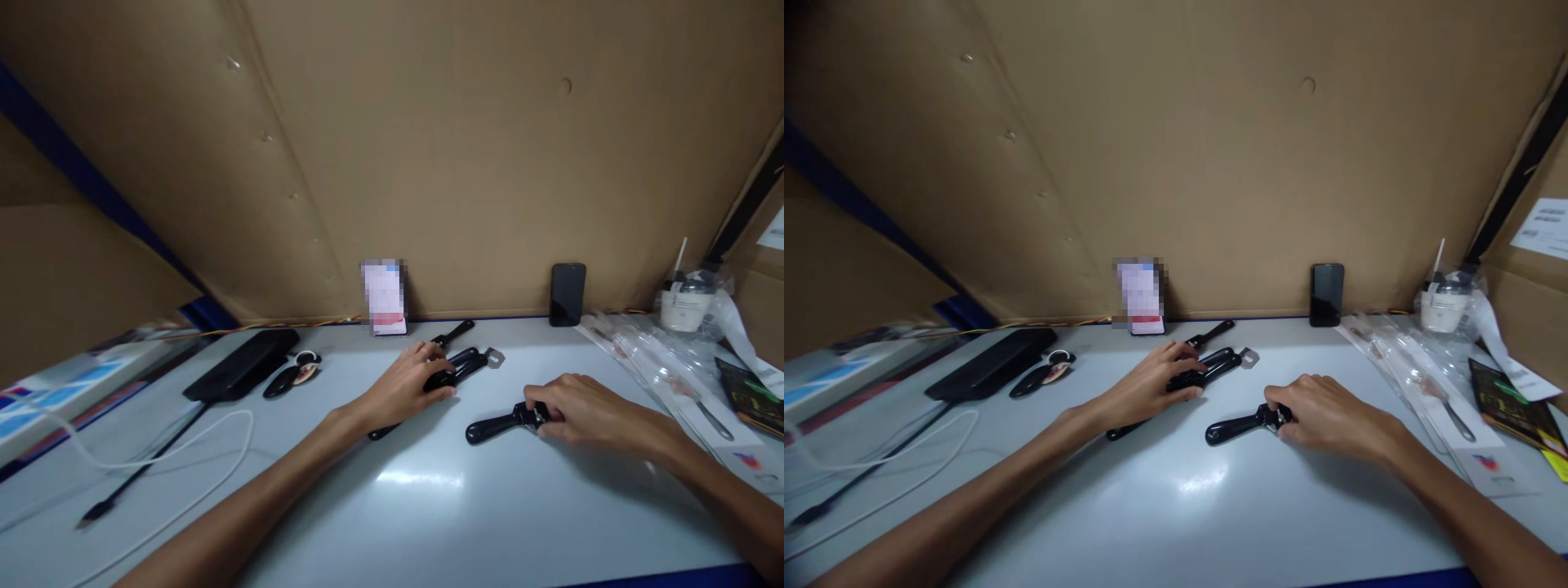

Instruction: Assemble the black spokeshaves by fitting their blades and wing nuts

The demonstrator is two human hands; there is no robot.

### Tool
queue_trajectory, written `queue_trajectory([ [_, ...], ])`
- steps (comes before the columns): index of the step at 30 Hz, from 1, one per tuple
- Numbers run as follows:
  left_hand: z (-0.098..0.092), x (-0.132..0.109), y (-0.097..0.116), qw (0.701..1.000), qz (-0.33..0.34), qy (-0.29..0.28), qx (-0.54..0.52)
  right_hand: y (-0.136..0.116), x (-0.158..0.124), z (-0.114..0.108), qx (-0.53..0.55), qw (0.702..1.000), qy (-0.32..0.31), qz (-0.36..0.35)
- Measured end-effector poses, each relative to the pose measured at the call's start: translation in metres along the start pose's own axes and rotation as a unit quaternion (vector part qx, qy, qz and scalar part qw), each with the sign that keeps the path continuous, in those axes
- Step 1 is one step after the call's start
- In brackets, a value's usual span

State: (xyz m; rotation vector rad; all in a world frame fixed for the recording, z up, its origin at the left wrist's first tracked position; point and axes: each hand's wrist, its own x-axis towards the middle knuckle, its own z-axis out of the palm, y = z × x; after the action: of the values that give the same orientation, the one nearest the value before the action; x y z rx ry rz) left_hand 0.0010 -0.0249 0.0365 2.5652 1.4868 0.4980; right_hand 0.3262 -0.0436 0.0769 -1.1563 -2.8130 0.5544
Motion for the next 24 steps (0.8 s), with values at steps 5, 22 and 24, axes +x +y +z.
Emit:
queue_trajectory([
  [5, 0.002, -0.003, 0.012, 0.997, 0.033, 0.007, 0.062, -0.001, 0.0, 0.002, -0.008, 1.0, 0.021, -0.016],
  [22, -0.012, 0.0, 0.042, 0.836, -0.211, 0.019, -0.506, -0.019, 0.004, 0.022, 0.004, 0.997, 0.065, -0.04],
  [24, -0.014, 0.001, 0.045, 0.809, -0.224, 0.03, -0.542, -0.024, 0.005, 0.029, 0.044, 0.992, 0.093, -0.071],
])
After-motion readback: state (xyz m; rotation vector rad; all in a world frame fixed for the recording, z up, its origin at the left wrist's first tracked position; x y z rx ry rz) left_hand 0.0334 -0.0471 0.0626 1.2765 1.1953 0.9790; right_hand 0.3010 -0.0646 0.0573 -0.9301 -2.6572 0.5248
